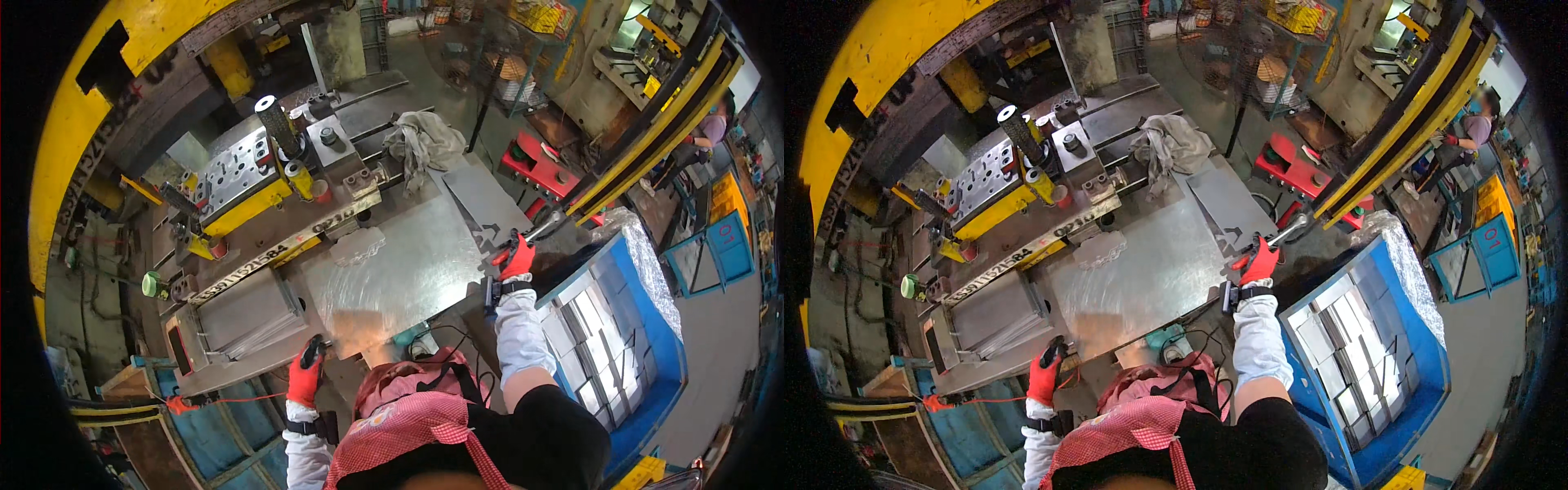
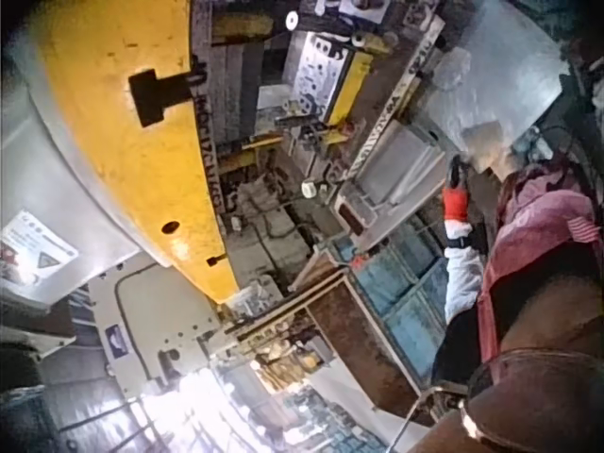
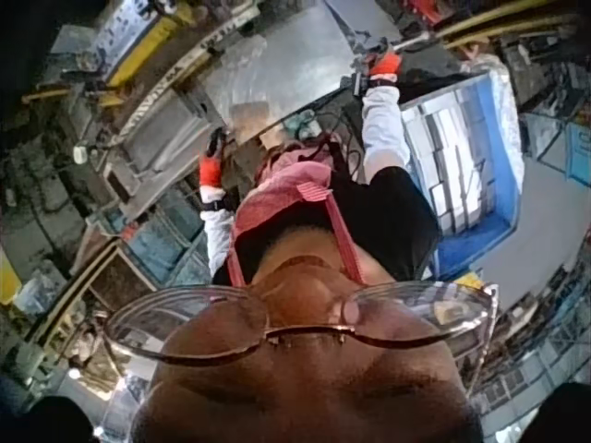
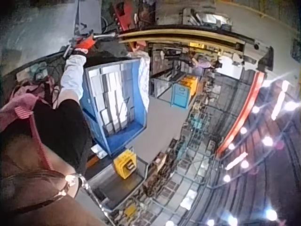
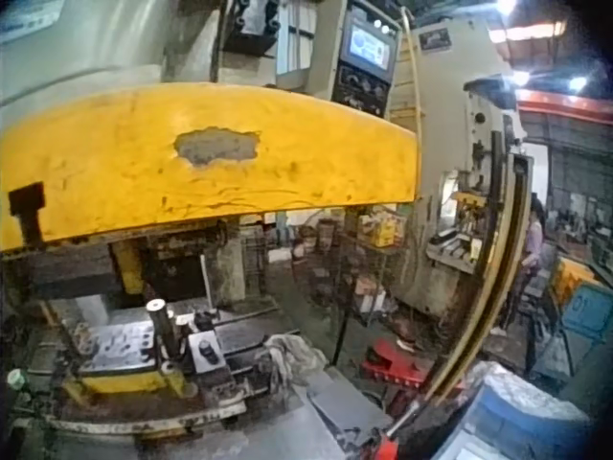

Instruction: Operating a large industrial press machine to stamp or form metal sheets.

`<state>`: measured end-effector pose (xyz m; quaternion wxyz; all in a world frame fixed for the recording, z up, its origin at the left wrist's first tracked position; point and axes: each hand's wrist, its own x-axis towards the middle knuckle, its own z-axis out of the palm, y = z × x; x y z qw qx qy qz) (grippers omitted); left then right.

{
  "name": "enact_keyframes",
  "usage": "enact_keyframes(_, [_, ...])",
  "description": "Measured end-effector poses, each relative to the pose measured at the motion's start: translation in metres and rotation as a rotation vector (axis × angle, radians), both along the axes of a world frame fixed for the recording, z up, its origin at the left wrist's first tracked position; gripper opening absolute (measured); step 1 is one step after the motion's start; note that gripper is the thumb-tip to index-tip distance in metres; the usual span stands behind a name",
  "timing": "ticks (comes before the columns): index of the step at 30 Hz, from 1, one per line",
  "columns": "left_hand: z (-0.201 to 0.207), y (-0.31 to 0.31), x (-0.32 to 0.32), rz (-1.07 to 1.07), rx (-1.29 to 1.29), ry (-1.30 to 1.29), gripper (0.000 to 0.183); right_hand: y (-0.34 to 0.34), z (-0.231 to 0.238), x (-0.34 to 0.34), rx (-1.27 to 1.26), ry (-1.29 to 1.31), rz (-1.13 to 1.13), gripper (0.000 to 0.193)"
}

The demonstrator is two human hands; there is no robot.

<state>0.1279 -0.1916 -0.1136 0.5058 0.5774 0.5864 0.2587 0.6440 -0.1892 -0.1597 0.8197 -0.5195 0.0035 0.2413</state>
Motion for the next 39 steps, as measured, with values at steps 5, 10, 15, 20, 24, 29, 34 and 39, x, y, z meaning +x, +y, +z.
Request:
enact_keyframes(5, [-0.011, -0.018, -0.012, 0.143, -0.125, -0.088, 0.040, 0.040, -0.041, 0.008, -0.056, -0.090, 0.057, 0.019])
enact_keyframes(10, [-0.008, -0.021, -0.014, 0.097, -0.028, -0.040, 0.039, 0.056, -0.025, 0.015, -0.160, -0.114, 0.128, 0.017])
enact_keyframes(15, [-0.002, -0.033, -0.017, 0.219, -0.048, -0.126, 0.038, 0.034, -0.005, 0.037, -1.183, -1.000, 0.327, 0.043])
enact_keyframes(20, [-0.023, -0.067, -0.039, 0.343, -0.059, 0.002, 0.036, -0.001, 0.049, -0.005, -0.754, -0.735, 0.431, 0.033])
enact_keyframes(24, [-0.005, -0.050, -0.032, 0.271, -0.130, 0.023, 0.040, -0.018, 0.063, -0.066, -0.361, -0.348, 0.835, 0.031])
enact_keyframes(29, [-0.023, -0.070, -0.042, 0.340, -0.017, 0.037, 0.038, 0.019, 0.082, -0.205, -0.077, -0.326, 1.468, 0.060])
enact_keyframes(34, [-0.021, -0.097, -0.046, 0.443, -0.030, 0.026, 0.038, 0.084, 0.098, -0.298, -0.166, -0.460, 1.848, 0.044])
enact_keyframes(39, [-0.023, -0.117, -0.054, 0.520, -0.053, -0.003, 0.040, 0.144, 0.070, -0.318, -0.189, -0.381, 1.871, 0.022])
